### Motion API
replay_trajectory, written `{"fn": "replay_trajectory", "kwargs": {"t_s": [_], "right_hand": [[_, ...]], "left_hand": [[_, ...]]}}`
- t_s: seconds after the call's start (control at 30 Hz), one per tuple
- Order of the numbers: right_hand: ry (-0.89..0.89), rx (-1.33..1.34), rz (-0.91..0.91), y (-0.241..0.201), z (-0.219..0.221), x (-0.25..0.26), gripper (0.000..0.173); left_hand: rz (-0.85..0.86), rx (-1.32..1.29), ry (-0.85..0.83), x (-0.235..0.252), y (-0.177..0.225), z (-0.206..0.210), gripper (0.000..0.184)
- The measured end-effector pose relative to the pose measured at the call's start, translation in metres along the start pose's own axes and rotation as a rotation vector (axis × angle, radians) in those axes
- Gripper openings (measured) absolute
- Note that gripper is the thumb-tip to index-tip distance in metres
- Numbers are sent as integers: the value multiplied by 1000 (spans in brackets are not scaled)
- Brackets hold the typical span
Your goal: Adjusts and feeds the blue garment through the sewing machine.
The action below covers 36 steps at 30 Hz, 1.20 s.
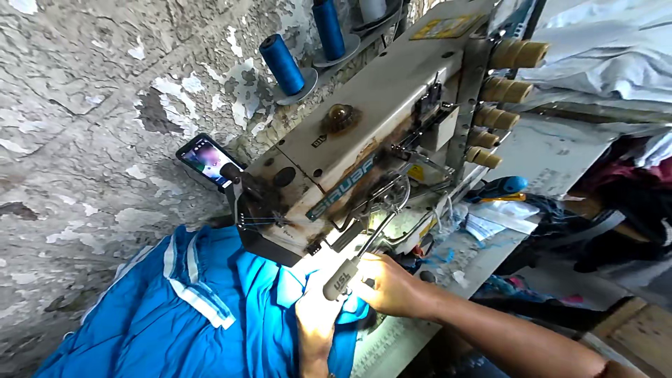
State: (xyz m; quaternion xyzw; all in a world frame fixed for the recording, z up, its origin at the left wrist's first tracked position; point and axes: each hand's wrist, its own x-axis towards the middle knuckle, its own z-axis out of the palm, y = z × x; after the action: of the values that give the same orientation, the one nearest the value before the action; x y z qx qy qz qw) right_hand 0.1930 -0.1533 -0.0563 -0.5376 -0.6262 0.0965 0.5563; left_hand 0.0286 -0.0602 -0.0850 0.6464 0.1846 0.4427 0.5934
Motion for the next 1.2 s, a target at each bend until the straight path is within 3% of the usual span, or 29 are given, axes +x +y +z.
{"fn": "replay_trajectory", "kwargs": {"t_s": [0.2,0.6,0.8,1.03,1.2], "right_hand": [[48,19,-2,-4,12,2,15],[207,-91,-130,-8,40,4,20],[246,-49,-134,-4,45,2,19],[322,-51,-94,5,41,-10,20],[356,28,-47,9,42,-12,18]], "left_hand": [[-34,-221,13,-3,5,2,18],[-96,-383,34,-5,5,-1,22],[-79,-349,4,-4,3,-3,23],[-15,-30,152,-3,4,15,26],[10,-30,195,-3,1,19,22]]}}
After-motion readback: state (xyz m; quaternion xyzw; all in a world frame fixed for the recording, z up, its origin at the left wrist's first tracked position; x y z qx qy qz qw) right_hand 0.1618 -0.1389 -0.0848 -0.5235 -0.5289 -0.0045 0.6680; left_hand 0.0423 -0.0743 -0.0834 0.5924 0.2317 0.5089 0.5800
